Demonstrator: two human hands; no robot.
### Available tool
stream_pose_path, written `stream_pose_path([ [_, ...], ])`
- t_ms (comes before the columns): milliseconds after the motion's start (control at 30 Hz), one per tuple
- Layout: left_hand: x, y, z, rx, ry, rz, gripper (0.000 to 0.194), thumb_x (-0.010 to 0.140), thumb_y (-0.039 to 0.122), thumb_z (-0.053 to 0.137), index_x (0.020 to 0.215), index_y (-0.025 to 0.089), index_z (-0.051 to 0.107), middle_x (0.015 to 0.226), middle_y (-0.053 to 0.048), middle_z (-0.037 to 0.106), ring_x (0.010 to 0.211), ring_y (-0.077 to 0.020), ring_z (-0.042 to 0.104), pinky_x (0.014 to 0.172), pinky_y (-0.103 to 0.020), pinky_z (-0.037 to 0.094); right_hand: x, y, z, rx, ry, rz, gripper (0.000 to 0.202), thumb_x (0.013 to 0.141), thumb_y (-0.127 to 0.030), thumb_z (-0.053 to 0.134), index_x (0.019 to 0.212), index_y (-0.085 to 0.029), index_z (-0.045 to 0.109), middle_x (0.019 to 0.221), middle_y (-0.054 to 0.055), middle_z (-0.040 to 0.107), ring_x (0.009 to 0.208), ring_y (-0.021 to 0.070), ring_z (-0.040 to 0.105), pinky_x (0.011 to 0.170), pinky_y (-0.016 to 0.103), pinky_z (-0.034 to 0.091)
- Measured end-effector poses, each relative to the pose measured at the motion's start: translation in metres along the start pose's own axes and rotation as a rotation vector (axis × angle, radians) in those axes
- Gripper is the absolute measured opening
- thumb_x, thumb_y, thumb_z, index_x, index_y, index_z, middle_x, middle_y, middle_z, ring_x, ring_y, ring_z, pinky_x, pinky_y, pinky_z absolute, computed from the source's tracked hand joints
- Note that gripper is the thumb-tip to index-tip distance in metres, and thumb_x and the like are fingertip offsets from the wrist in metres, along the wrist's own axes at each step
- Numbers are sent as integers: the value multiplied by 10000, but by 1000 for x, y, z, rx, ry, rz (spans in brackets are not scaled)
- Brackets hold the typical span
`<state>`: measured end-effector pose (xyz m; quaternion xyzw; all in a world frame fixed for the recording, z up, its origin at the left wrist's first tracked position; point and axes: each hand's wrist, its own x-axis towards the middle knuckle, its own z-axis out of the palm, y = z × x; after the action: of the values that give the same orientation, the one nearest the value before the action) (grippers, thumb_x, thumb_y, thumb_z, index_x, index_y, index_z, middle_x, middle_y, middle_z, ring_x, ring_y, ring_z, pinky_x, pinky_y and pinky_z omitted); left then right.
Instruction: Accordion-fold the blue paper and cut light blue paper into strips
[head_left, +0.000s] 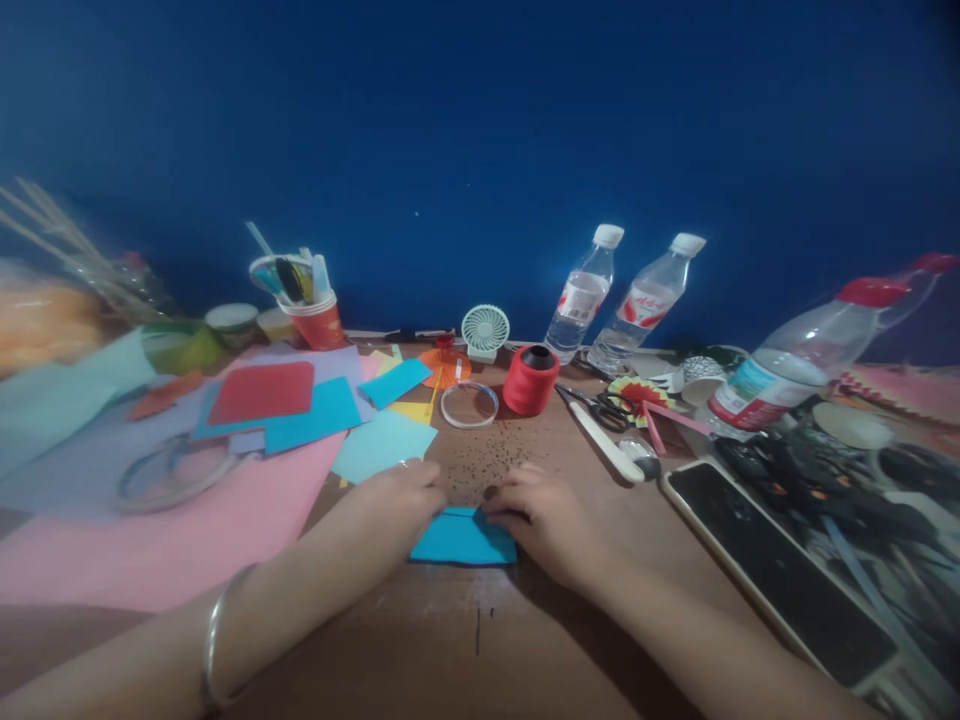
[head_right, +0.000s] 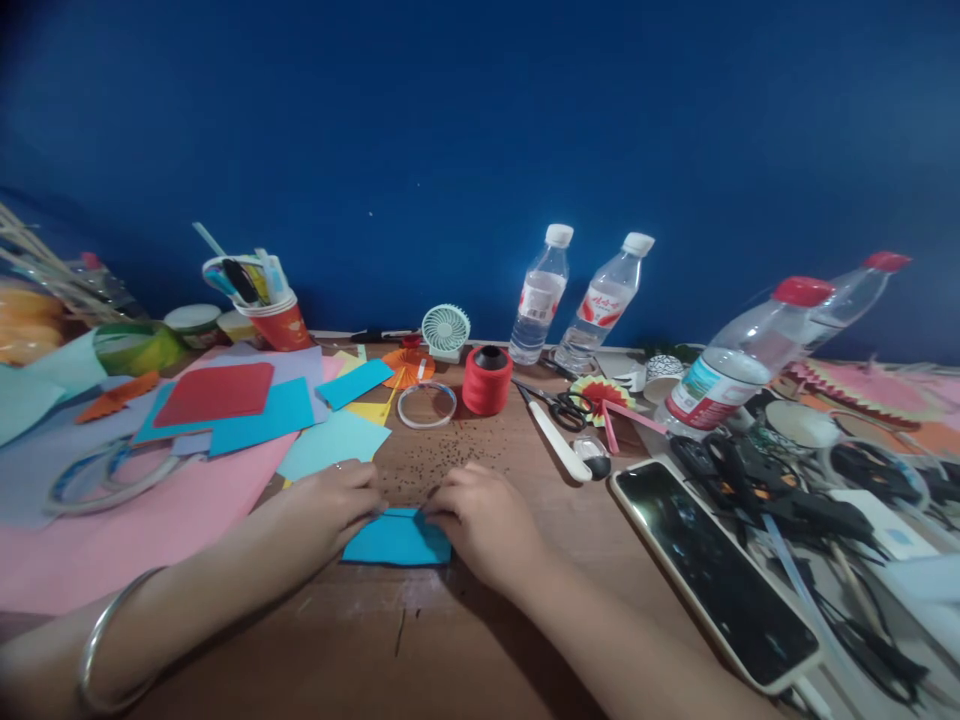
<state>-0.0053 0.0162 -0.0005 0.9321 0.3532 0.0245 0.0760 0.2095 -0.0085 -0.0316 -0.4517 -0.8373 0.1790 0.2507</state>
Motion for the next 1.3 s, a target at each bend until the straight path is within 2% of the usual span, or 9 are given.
stream_pose_path([
  [100, -9, 4, 6, 56, -28, -59, 136, 879, 204, 516, 941, 141, 620, 947, -68, 615, 845, -184, 591, 757, -348, 489, 1, 2, 3, -2, 8, -8, 179, 779, -57, 608, 803, -213, 693, 792, -9, 659, 780, 152, 551, 721, 259, 415],
  [200, -18, 13, 11, 87, -47, -107, 285, 882, 305, 537, 1130, 164, 531, 1128, -76, 567, 929, -200, 590, 775, -397, 507, 1, 0, 4, -14, 12, -8, 169, 785, -64, 597, 792, -203, 692, 791, 1, 662, 777, 156, 553, 729, 266, 413],
  [367, -12, 23, 0, 65, -24, -121, 188, 841, 43, 447, 815, 77, 630, 861, -131, 620, 829, -272, 588, 727, -462, 466, -1, -7, 2, -47, 22, 7, 108, 805, -141, 603, 885, -175, 666, 845, 46, 639, 835, 194, 531, 736, 304, 403],
  [433, -5, 24, -6, 6, 15, -99, 180, 826, 62, 456, 843, 89, 633, 900, -134, 613, 886, -292, 561, 767, -468, 436, -2, -10, 1, -46, 19, 7, 77, 795, -149, 616, 857, -172, 656, 834, 50, 629, 834, 201, 526, 736, 312, 396],
  [633, 10, 18, -7, -316, 49, -64, 147, 824, 196, 524, 867, 194, 664, 862, -17, 650, 835, -179, 575, 775, -295, 426, -2, -11, 4, 133, 100, 73, 111, 757, -96, 584, 784, -197, 619, 823, 29, 611, 830, 197, 537, 757, 314, 392],
  [833, 22, 15, -3, -676, 201, -272, 113, 739, 237, 575, 786, 177, 660, 730, -12, 646, 686, -171, 565, 607, -267, 409, 1, -3, 6, 560, 311, 300, 387, 711, -217, 646, 1068, -175, 503, 885, 49, 639, 769, 211, 602, 645, 302, 474],
  [933, 29, 20, 4, -904, 251, -315, 123, 731, 271, 591, 745, 153, 624, 676, -9, 618, 635, -156, 552, 573, -255, 402, 3, -2, 6, 773, 332, 339, 228, 738, -253, 611, 931, -147, 553, 752, 45, 655, 661, 210, 613, 545, 293, 484],
  [1100, 33, 37, 17, -1305, 244, -369, 220, 754, 371, 595, 786, 158, 553, 693, 0, 591, 641, -147, 571, 601, -271, 457, 4, 2, 6, 1025, 392, 361, 260, 743, -278, 635, 957, -134, 610, 890, 88, 694, 805, 223, 631, 722, 339, 499],
  [1300, 27, 43, 15, -1567, 267, -454, 217, 755, 351, 647, 801, 163, 548, 722, 15, 575, 627, -106, 556, 595, -232, 454, 5, 7, 8, 1154, 450, 413, 267, 685, -312, 724, 876, -135, 661, 831, 83, 703, 774, 225, 627, 721, 344, 489],
])
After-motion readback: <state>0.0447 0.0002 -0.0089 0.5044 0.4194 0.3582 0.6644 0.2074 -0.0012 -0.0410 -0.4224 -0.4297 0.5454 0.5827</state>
